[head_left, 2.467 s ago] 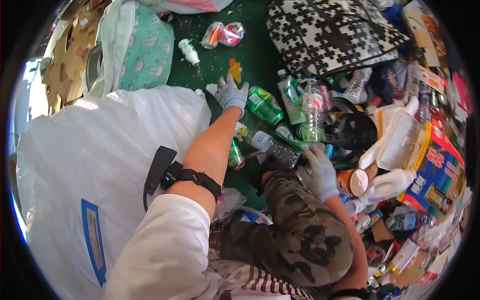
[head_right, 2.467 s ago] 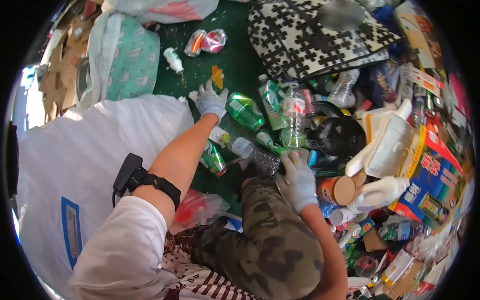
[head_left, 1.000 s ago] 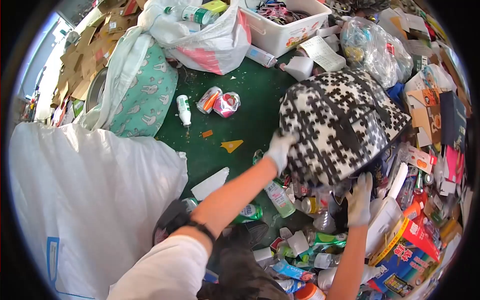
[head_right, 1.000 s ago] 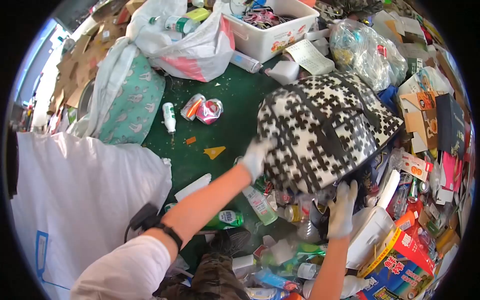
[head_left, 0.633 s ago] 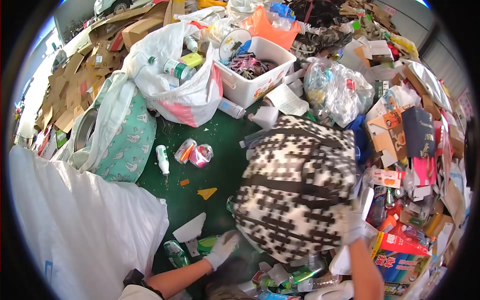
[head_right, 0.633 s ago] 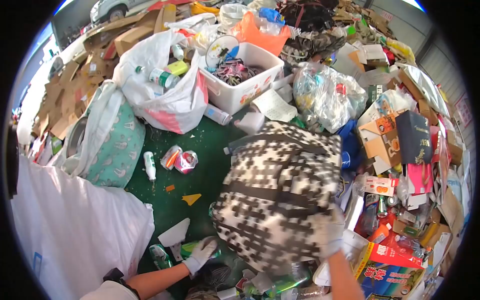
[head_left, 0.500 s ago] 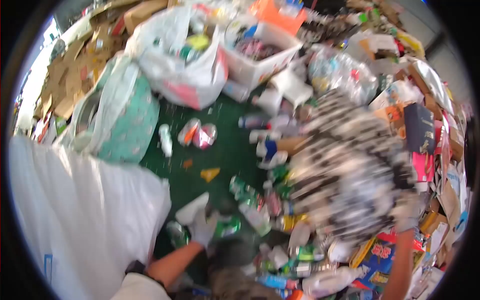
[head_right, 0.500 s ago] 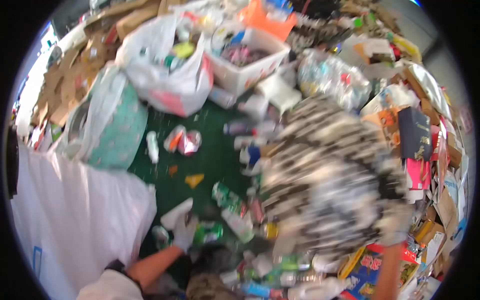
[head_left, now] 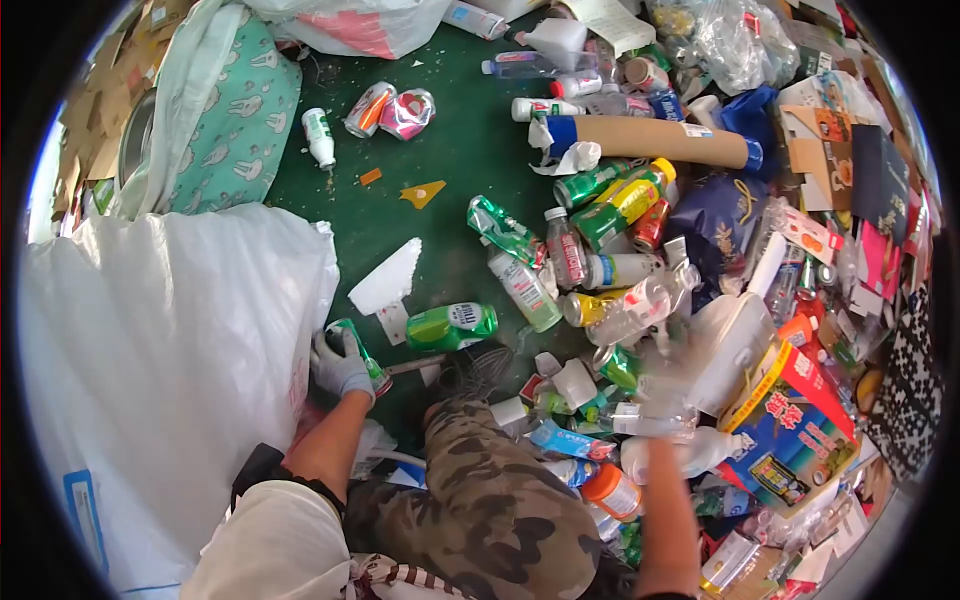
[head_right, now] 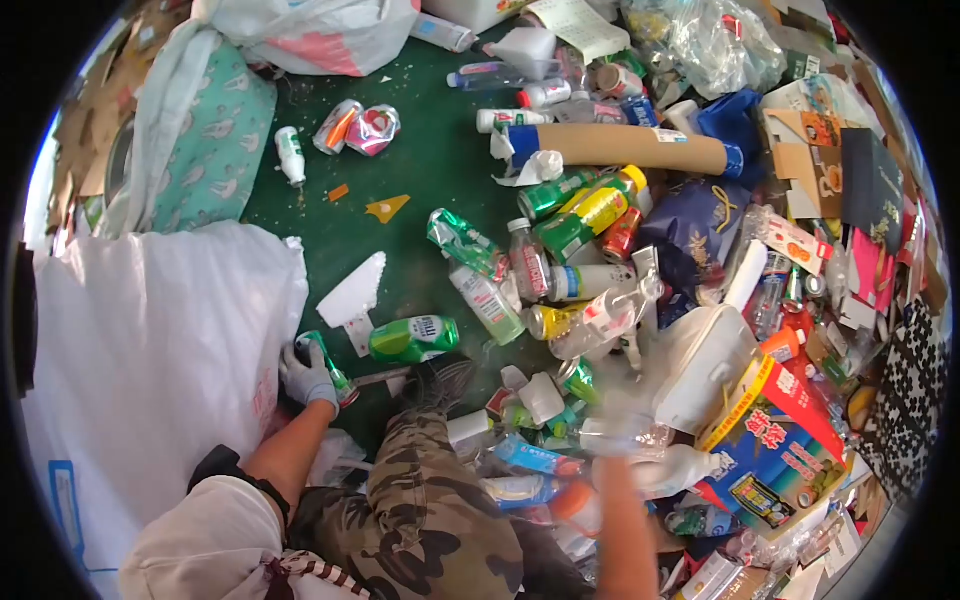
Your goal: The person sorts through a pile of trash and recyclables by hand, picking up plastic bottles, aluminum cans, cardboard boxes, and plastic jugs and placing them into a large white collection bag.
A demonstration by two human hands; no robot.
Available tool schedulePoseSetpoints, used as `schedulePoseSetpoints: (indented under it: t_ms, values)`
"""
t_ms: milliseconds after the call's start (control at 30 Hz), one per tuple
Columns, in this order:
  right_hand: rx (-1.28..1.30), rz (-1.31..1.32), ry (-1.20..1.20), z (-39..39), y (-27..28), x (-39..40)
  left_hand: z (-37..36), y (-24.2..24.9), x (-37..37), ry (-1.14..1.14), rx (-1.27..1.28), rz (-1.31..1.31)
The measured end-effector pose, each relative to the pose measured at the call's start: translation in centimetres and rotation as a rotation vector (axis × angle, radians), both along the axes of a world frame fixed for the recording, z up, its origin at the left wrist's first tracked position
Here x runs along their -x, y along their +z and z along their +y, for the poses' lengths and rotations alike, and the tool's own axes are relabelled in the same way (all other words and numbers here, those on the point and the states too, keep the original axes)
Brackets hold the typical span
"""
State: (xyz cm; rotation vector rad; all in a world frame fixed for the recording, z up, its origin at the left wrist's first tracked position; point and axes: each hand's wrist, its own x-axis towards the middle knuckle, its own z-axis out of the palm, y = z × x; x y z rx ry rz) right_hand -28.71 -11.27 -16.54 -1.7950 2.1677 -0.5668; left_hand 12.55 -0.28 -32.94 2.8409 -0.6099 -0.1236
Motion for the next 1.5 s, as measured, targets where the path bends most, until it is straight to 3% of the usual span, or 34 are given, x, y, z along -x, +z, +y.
schedulePoseSetpoints:
  t_ms: [67,100,200,233,267,333,367,400,467,500,533,567,600,633,667,700,733,800,833,900,967,1033,1100,1133,1167,1200,1233,1300,1333,1367,1400,1433,1467,1500]
  values:
    - [-0.246,-0.102,0.497,-1.4,-2.4,-12.1,0.1,1.2,1.1,0.214,-0.020,0.067]
    - [-0.107,-0.028,0.813,-0.9,-6.0,-15.2,0.0,1.0,1.3,0.546,-0.061,0.176]
    - [-0.114,0.129,1.472,1.4,-12.5,-23.0,-2.2,0.9,2.8,0.811,0.130,0.532]
    - [-0.107,0.278,1.489,1.9,-14.7,-24.3,-4.5,1.2,3.3,0.668,0.267,0.686]
    - [-0.106,0.422,1.499,2.6,-16.1,-25.6,-6.4,-0.1,3.1,0.495,0.223,0.612]
    - [-0.149,0.460,1.099,1.5,-17.2,-24.5,-9.6,-3.0,4.6,-0.058,0.202,0.500]
    - [-0.089,0.367,0.996,0.3,-18.1,-22.7,-12.6,-0.5,6.7,-0.165,0.288,0.795]
    - [-0.086,0.307,0.870,-1.0,-20.3,-20.7,-15.0,-2.5,8.9,-0.274,0.237,0.662]
    - [-0.332,0.489,0.854,-5.1,-16.9,-16.1,-21.1,-1.1,14.1,-0.522,0.102,0.914]
    - [-0.326,0.588,0.798,-6.4,-17.0,-14.0,-22.6,-1.5,17.8,-0.506,0.117,0.704]
    - [-0.131,0.738,0.783,-7.5,-17.9,-11.3,-24.5,-1.2,20.5,-0.497,0.106,0.773]
    - [-0.242,0.082,0.467,-9.7,-23.6,-7.2,-26.4,-3.9,23.3,-0.638,0.174,0.796]
    - [-0.363,0.577,0.407,-12.1,-17.8,-5.8,-28.6,-0.3,24.2,-0.772,0.251,1.178]
    - [0.051,1.110,0.535,-12.9,-19.8,0.3,-28.3,3.3,25.9,-0.870,0.477,1.102]
    - [-0.158,1.061,0.447,-14.6,-16.2,2.3,-29.0,5.3,27.0,-1.210,0.164,0.906]
    - [-0.367,1.017,0.340,-16.4,-12.3,4.2,-29.4,7.0,27.4,-1.331,0.152,0.902]
    - [-0.560,0.985,0.228,-18.2,-8.4,6.0,-30.7,8.7,26.9,-1.271,0.117,1.028]
    - [-0.015,1.054,0.494,-16.6,-8.4,12.7,-32.8,10.7,22.9,-1.019,0.318,0.934]
    - [-0.119,1.032,0.488,-15.7,-6.3,12.2,-33.5,11.8,19.6,-0.966,0.567,0.520]
    - [-0.083,0.741,0.292,-12.3,-1.0,8.1,-37.0,9.0,10.9,-0.812,0.895,0.125]
    - [0.165,0.682,0.344,-8.2,-2.1,7.9,-38.2,6.0,0.4,-0.469,0.539,0.024]
    - [0.061,0.454,0.444,-3.9,-1.4,4.0,-38.0,5.3,-7.4,-0.136,0.067,-0.084]
    - [0.073,0.373,0.530,-2.6,0.9,-2.5,-37.4,-0.1,-14.8,0.096,0.140,0.355]
    - [0.048,0.123,0.548,1.0,-3.9,-1.0,-38.1,-5.2,-18.1,0.164,0.246,0.578]
    - [0.026,0.130,0.543,2.8,-4.5,-2.3,-38.0,-6.5,-16.3,-0.010,0.350,0.615]
    - [-0.118,0.178,0.624,5.3,-7.3,-1.4,-37.4,-0.2,-8.8,0.062,0.336,0.537]
    - [-0.141,0.187,0.597,6.1,-7.9,-2.6,-39.9,-6.2,-10.1,-0.579,0.030,0.246]
    - [-0.171,0.108,0.564,7.6,-8.9,-3.4,-40.8,-0.2,-1.1,-0.621,-0.156,0.741]
    - [-0.177,0.097,0.574,8.3,-9.4,-3.2,-39.0,-1.0,2.4,-0.873,0.049,0.185]
    - [-0.168,0.089,0.567,8.8,-9.4,-2.8,-39.2,1.5,3.2,-1.108,0.181,-0.052]
    - [-0.193,0.098,0.566,9.3,-8.9,-2.1,-40.9,4.7,3.2,-1.195,0.445,-0.267]
    - [-0.226,0.113,0.567,9.8,-8.5,-1.2,-42.8,8.7,2.4,-1.113,0.576,-0.150]
    - [-0.233,0.118,0.559,10.2,-8.3,-0.5,-47.4,5.3,-1.4,-0.990,0.660,-0.454]
    - [-0.250,0.142,0.525,10.7,-8.0,0.0,-48.2,9.8,-1.6,-0.825,0.480,-0.659]
